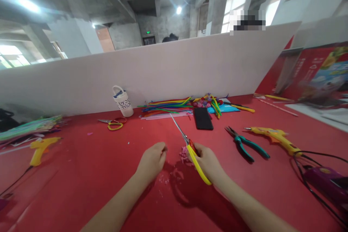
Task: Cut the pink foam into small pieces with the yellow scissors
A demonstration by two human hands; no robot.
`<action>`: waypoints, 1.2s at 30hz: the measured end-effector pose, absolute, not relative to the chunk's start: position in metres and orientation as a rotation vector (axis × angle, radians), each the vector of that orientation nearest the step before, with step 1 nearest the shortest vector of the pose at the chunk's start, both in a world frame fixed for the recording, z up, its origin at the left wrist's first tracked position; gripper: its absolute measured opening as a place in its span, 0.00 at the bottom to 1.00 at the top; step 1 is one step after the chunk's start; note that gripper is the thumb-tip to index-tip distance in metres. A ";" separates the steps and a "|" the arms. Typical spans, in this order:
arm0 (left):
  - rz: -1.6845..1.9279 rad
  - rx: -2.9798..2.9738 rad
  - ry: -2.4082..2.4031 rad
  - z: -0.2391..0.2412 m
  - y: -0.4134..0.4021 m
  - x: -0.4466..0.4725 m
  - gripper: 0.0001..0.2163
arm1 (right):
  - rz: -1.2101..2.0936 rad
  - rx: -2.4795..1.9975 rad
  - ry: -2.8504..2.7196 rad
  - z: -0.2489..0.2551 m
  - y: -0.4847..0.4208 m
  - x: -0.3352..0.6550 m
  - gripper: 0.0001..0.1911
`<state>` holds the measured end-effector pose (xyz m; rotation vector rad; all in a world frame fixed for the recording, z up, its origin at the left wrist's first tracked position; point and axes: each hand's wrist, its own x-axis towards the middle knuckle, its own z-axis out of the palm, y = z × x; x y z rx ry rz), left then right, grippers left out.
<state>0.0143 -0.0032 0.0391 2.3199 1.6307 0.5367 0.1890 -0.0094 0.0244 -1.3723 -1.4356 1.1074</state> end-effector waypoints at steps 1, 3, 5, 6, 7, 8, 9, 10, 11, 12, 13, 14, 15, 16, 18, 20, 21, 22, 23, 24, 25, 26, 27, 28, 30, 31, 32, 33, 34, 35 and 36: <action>0.574 2.265 1.597 0.038 -0.009 0.015 0.05 | 1.149 -1.347 -1.448 0.026 -0.012 0.187 0.03; 0.625 2.115 1.496 0.033 -0.020 0.018 0.04 | 1.248 -1.302 -1.476 0.029 -0.018 0.183 0.02; 0.812 1.616 1.226 0.028 -0.029 0.021 0.04 | 1.348 -1.263 -1.506 0.032 -0.025 0.178 0.02; 0.862 1.428 1.111 0.026 -0.033 0.022 0.06 | 1.389 -1.244 -1.522 0.033 -0.029 0.176 0.02; 0.895 1.281 1.018 0.025 -0.035 0.023 0.07 | 1.421 -1.226 -1.538 0.034 -0.032 0.174 0.03; 0.911 1.193 0.956 0.024 -0.037 0.023 0.08 | 1.442 -1.212 -1.550 0.034 -0.035 0.172 0.04; 0.914 1.143 0.915 0.023 -0.039 0.023 0.08 | 1.453 -1.201 -1.559 0.035 -0.037 0.170 0.05; 0.911 1.117 0.892 0.024 -0.039 0.023 0.08 | 1.456 -1.194 -1.562 0.035 -0.038 0.169 0.06; 0.903 1.106 0.879 0.024 -0.040 0.022 0.08 | 1.456 -1.192 -1.563 0.035 -0.039 0.169 0.06; 0.887 1.106 0.872 0.025 -0.040 0.021 0.08 | 1.456 -1.190 -1.561 0.034 -0.040 0.168 0.06; 0.875 1.104 0.870 0.026 -0.039 0.021 0.08 | 1.457 -1.191 -1.559 0.033 -0.040 0.168 0.06; 0.863 1.097 0.866 0.027 -0.039 0.021 0.08 | 1.460 -1.193 -1.556 0.032 -0.040 0.167 0.06; 0.851 1.090 0.868 0.028 -0.039 0.020 0.08 | 1.462 -1.198 -1.551 0.031 -0.040 0.167 0.05; 0.845 1.088 0.876 0.029 -0.039 0.020 0.08 | 1.465 -1.203 -1.547 0.030 -0.040 0.167 0.05; 0.810 1.100 0.888 0.029 -0.040 0.019 0.08 | 1.461 -1.226 -1.531 0.029 -0.041 0.166 0.05; 0.792 1.141 0.903 0.029 -0.040 0.017 0.08 | 1.442 -1.253 -1.513 0.029 -0.043 0.165 0.04; 0.789 1.177 0.916 0.029 -0.039 0.016 0.08 | 1.428 -1.265 -1.501 0.029 -0.044 0.165 0.04; 0.786 1.226 0.936 0.029 -0.038 0.015 0.06 | 1.417 -1.273 -1.492 0.028 -0.044 0.164 0.04; 0.797 1.288 0.974 0.028 -0.037 0.013 0.05 | 1.405 -1.281 -1.482 0.027 -0.044 0.165 0.03; 0.833 1.350 1.033 0.027 -0.035 0.010 0.03 | 1.383 -1.286 -1.474 0.026 -0.044 0.165 0.02; 0.879 1.355 1.073 0.026 -0.032 0.008 0.02 | 1.314 -1.293 -1.480 0.025 -0.044 0.166 0.02; 0.915 1.353 1.103 0.025 -0.029 0.005 0.04 | 1.261 -1.307 -1.492 0.023 -0.043 0.166 0.02; 0.956 1.354 1.130 0.025 -0.026 0.002 0.07 | 1.214 -1.323 -1.500 0.022 -0.042 0.167 0.04; 0.995 1.361 1.153 0.025 -0.024 0.000 0.11 | 1.175 -1.330 -1.504 0.021 -0.041 0.168 0.05; 1.057 1.473 1.208 0.031 -0.020 -0.005 0.14 | 1.146 -1.344 -1.503 0.019 -0.039 0.169 0.07; 1.045 1.528 1.227 0.038 -0.020 -0.008 0.12 | 1.149 -1.343 -1.495 0.019 -0.039 0.169 0.07; 0.990 1.537 1.225 0.046 -0.021 -0.010 0.11 | 1.158 -1.343 -1.486 0.019 -0.038 0.169 0.06; 0.900 1.542 1.202 0.057 -0.025 -0.013 0.08 | 1.165 -1.340 -1.478 0.019 -0.038 0.169 0.06; 0.813 1.551 1.134 0.068 -0.030 -0.017 0.06 | 1.171 -1.330 -1.476 0.019 -0.038 0.169 0.05; 0.706 1.542 1.032 0.080 -0.039 -0.021 0.05 | 1.177 -1.313 -1.479 0.019 -0.038 0.169 0.05; 0.566 1.516 0.940 0.091 -0.049 -0.027 0.05 | 1.182 -1.294 -1.484 0.019 -0.039 0.169 0.06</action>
